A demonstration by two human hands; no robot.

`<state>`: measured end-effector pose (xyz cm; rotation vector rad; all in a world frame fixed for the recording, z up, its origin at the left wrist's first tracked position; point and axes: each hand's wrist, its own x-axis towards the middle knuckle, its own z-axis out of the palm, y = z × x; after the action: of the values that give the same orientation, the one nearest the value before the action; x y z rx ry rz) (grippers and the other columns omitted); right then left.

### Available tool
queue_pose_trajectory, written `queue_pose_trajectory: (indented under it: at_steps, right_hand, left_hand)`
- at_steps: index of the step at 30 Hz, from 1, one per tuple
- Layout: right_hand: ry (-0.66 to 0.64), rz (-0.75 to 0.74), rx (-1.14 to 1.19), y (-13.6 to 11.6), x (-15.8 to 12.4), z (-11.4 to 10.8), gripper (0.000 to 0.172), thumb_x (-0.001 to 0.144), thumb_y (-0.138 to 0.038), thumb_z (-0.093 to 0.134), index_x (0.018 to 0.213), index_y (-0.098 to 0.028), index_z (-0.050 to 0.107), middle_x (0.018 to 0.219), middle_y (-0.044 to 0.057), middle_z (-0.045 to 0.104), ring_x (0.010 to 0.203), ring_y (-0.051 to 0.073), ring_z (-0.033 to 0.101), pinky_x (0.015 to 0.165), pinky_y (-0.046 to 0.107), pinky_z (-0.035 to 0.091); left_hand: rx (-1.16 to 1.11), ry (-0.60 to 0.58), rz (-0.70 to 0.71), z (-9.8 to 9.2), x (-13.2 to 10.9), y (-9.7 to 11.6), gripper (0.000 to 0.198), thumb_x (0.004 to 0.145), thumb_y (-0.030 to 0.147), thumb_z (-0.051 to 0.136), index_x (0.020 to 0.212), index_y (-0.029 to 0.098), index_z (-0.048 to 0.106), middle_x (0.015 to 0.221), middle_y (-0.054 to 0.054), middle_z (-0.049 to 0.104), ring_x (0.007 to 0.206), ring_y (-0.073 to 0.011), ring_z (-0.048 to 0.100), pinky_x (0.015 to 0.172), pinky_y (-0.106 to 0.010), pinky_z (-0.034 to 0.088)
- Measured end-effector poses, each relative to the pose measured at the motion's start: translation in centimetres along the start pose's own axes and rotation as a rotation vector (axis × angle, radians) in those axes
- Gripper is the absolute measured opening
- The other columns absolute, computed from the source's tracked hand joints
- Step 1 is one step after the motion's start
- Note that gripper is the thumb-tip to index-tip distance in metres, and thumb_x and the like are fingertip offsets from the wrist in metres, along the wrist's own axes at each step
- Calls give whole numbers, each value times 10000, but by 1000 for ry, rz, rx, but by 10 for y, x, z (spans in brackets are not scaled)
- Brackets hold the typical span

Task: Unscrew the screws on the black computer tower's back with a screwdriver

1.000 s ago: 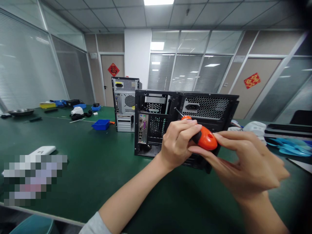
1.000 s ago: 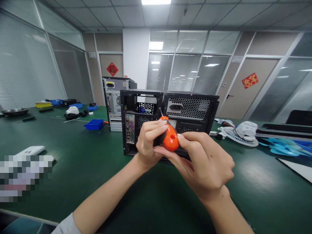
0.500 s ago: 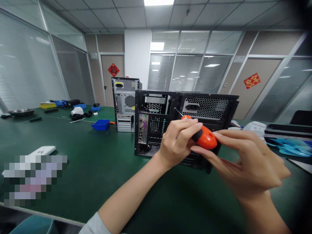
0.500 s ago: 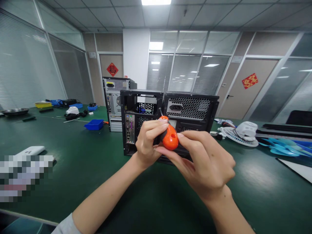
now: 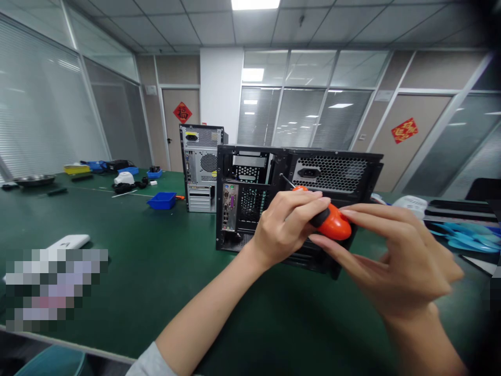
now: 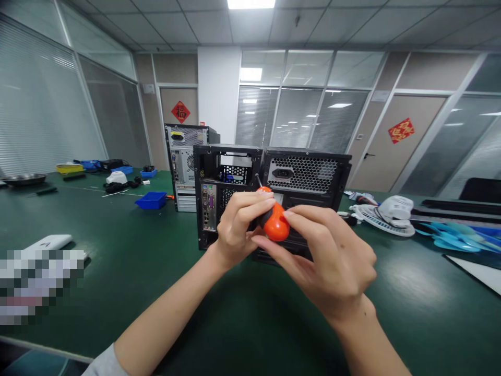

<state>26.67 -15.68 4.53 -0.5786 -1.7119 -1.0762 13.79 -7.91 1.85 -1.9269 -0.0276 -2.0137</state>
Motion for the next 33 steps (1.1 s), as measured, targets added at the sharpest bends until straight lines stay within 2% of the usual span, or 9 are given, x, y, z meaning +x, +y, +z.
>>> queue_pose_trajectory:
  at_steps: [4, 8, 12, 17, 23, 27, 33]
  right_hand:
    - [-29, 22, 19, 0, 0, -1, 556, 719, -197, 761, 1216, -165, 514, 923, 85, 641, 834, 203, 630, 710, 310, 533]
    - [-84, -8, 17, -1, 2, -3, 601, 737, -176, 739, 1275, -186, 472, 997, 93, 634, 904, 219, 631, 767, 333, 541]
    - [-122, -28, -7, -2, 4, -4, 549, 763, -167, 706, 1263, -167, 477, 1022, 115, 622, 910, 225, 627, 768, 339, 547]
    - [-145, -15, -8, -1, 3, -4, 535, 801, -171, 654, 1294, -208, 448, 1056, 102, 608, 937, 226, 620, 760, 346, 552]
    - [-160, -40, 15, 2, 2, -6, 466, 802, -134, 628, 1247, -143, 490, 1068, 138, 602, 953, 228, 611, 758, 325, 549]
    - [-163, -46, 10, 2, 2, -7, 525, 808, -140, 618, 1306, -178, 459, 1083, 117, 600, 910, 211, 617, 694, 301, 560]
    - [-160, -80, -15, 5, 3, -8, 593, 783, -105, 643, 1337, -196, 451, 1088, 112, 600, 934, 207, 618, 706, 288, 582]
  left_hand:
    - [-17, -32, 2, -2, 2, -2, 272, 939, 308, 451, 1169, 174, 506, 1086, -83, 629, 1052, -162, 607, 896, -342, 549]
    - [-45, -43, 19, -4, 4, -4, 274, 913, 269, 510, 1169, 171, 509, 1083, -79, 634, 1064, -155, 600, 911, -327, 537]
    - [-44, -108, 13, -5, 4, -5, 282, 930, 267, 469, 1195, 175, 491, 1110, -83, 625, 1090, -159, 586, 931, -346, 519]
    - [-57, -162, 21, -8, 7, -7, 287, 942, 261, 437, 1214, 181, 481, 1118, -77, 623, 1096, -158, 577, 944, -355, 505]
    - [-90, -213, 23, -13, 12, -9, 288, 945, 279, 433, 1211, 183, 485, 1122, -76, 620, 1098, -163, 576, 943, -360, 503]
    - [-107, -224, 40, -16, 16, -9, 259, 941, 253, 441, 1175, 162, 504, 1101, -77, 626, 1086, -156, 579, 935, -337, 505]
    - [-124, -250, 17, -20, 22, -8, 224, 927, 205, 470, 1141, 170, 524, 1082, -65, 639, 1055, -144, 593, 913, -316, 520]
